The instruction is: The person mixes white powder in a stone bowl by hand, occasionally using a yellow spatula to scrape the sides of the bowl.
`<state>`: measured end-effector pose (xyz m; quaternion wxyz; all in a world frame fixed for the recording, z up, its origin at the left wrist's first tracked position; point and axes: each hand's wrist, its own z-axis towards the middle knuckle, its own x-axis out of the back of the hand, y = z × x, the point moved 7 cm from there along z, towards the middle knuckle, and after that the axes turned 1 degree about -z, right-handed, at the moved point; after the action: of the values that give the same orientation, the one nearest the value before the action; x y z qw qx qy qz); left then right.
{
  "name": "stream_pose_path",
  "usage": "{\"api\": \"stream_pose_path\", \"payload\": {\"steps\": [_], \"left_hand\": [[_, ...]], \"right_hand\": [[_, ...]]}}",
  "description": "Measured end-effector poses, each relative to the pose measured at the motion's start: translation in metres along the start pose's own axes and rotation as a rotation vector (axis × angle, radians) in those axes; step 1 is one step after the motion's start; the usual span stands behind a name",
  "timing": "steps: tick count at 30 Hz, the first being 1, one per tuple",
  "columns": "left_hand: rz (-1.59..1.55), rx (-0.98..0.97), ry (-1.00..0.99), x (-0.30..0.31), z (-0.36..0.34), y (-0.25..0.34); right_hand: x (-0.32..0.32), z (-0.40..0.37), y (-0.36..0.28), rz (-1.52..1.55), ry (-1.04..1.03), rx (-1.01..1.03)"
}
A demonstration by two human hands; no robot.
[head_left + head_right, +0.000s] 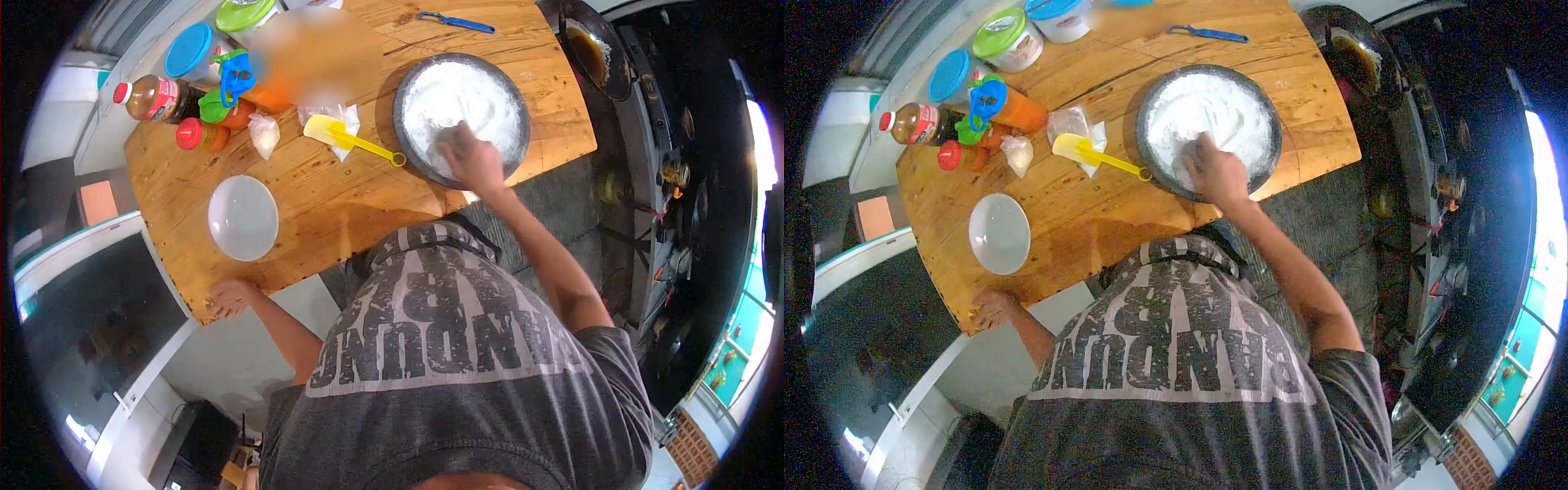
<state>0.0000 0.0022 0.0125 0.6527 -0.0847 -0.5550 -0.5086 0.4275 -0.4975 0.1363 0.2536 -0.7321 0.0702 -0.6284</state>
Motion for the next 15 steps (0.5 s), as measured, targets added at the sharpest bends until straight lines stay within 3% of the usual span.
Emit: {"api": "stream_pose_path", "payload": {"steps": [1, 3, 6, 9, 13, 15], "left_hand": [[-0.022, 0.004, -0.053, 0.003, -0.001, -0.002], [-0.074, 0.006, -0.162, 0.036, -0.014, 0.017], [-0.064, 0.026, -0.079, 0.028, -0.009, 0.012], [-0.095, 0.005, -0.049, 0.042, -0.017, 0.023], [-0.011, 0.018, -0.11, 0.029, -0.014, 0.015], [-0.019, -0.029, -0.063, 0.031, -0.011, 0.016]], "right_hand": [[-0.007, -0.003, -0.009, -0.05, 0.044, 0.098], [-0.006, 0.021, -0.004, -0.006, 0.09, 0.052], [0.003, 0.051, 0.025, 0.26, 0.078, -0.051], [-0.005, 0.018, 0.062, 0.436, -0.063, -0.189], [-0.007, -0.01, -0.001, -0.049, 0.128, 0.103], [-0.005, 0.02, -0.002, 0.031, 0.178, 0.107]]}}
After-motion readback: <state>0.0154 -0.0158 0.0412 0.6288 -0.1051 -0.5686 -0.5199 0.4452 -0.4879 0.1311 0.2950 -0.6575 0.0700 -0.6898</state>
